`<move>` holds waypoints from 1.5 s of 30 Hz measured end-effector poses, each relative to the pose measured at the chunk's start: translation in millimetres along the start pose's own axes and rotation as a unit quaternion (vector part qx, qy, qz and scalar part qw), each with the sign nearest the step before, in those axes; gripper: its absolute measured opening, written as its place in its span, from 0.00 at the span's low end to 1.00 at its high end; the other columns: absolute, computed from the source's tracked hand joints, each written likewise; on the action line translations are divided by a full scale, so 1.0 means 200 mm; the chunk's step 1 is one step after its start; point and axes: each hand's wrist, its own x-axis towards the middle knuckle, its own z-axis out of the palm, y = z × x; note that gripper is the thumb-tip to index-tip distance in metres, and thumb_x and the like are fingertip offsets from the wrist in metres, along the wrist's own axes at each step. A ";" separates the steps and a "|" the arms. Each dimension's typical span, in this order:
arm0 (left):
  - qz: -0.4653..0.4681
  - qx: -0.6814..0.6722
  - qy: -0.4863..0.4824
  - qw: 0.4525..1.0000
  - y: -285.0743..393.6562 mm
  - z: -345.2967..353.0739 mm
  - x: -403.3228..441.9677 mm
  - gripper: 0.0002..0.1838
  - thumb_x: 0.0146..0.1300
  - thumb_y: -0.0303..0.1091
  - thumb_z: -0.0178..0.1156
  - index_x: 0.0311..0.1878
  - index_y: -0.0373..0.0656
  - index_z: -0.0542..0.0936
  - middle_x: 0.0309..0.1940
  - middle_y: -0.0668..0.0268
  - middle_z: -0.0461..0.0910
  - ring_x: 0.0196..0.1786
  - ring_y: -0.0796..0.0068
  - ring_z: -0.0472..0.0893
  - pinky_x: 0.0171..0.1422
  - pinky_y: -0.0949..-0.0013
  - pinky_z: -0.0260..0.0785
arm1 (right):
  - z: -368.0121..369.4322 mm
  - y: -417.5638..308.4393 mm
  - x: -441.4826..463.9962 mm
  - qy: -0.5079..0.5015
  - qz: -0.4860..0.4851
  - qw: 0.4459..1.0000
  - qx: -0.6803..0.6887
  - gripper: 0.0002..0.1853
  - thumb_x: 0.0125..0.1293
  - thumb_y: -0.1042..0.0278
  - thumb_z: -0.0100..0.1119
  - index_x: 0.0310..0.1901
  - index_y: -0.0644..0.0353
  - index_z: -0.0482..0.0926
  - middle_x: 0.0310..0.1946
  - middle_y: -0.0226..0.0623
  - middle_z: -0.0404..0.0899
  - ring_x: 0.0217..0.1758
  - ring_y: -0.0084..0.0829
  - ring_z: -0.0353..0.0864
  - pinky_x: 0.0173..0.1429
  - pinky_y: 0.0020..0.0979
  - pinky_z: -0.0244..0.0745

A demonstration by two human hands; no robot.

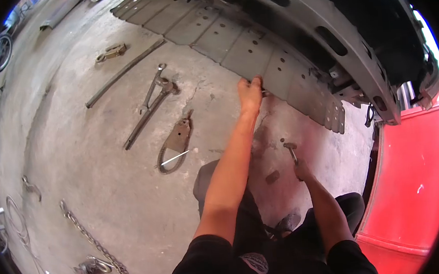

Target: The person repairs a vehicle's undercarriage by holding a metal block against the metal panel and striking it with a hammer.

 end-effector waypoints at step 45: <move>-0.116 0.393 -0.141 0.901 -0.38 -0.54 -0.39 0.20 0.73 0.43 0.59 0.58 0.38 0.79 0.38 0.57 0.87 0.32 0.70 0.85 0.34 0.68 0.77 | 0.09 -0.15 -0.20 0.020 -0.257 0.939 -0.228 0.14 0.55 0.69 0.61 0.41 0.67 0.80 0.31 0.51 0.84 0.36 0.51 0.85 0.40 0.50 0.78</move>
